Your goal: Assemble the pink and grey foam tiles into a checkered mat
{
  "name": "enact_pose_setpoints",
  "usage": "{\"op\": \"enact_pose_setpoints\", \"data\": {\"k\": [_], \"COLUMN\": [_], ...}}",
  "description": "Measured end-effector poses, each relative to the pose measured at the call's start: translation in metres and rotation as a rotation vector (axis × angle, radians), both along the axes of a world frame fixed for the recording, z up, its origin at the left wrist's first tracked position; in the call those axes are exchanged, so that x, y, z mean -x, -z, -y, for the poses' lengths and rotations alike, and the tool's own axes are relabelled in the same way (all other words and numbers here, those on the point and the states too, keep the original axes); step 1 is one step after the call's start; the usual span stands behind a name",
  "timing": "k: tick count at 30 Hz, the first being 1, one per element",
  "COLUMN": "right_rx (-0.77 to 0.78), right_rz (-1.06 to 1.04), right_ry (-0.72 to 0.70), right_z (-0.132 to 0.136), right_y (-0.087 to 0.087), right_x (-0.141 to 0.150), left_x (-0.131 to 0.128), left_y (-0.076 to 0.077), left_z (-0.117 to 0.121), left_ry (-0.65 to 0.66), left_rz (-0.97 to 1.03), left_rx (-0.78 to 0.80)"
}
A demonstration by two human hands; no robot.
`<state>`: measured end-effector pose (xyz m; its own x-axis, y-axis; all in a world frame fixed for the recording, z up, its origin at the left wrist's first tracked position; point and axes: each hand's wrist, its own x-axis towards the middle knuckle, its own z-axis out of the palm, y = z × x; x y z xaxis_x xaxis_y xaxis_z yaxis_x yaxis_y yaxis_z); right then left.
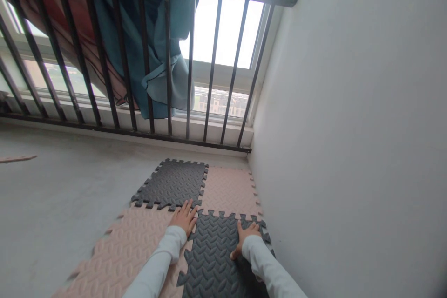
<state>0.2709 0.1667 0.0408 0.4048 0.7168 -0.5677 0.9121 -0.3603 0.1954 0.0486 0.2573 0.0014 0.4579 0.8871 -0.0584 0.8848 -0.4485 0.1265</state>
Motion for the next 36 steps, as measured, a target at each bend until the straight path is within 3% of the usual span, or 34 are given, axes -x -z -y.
{"op": "enact_pose_setpoints", "data": {"k": [14, 23, 30, 36], "right_rx": [0.03, 0.015, 0.022, 0.022], "right_rz": [0.004, -0.007, -0.007, -0.007], "right_ry": [0.016, 0.023, 0.034, 0.045], "right_z": [0.0, 0.001, -0.003, -0.006], "right_y": [-0.014, -0.019, -0.023, -0.018], "right_x": [0.005, 0.006, 0.008, 0.006], "left_x": [0.008, 0.011, 0.035, 0.034], "left_y": [-0.004, -0.009, -0.025, -0.018], "left_z": [0.009, -0.008, -0.023, -0.029], "left_ry": [-0.083, -0.097, -0.359, -0.465], "left_rz": [-0.031, 0.003, 0.005, 0.013], "left_rx": [0.095, 0.099, 0.011, -0.029]}}
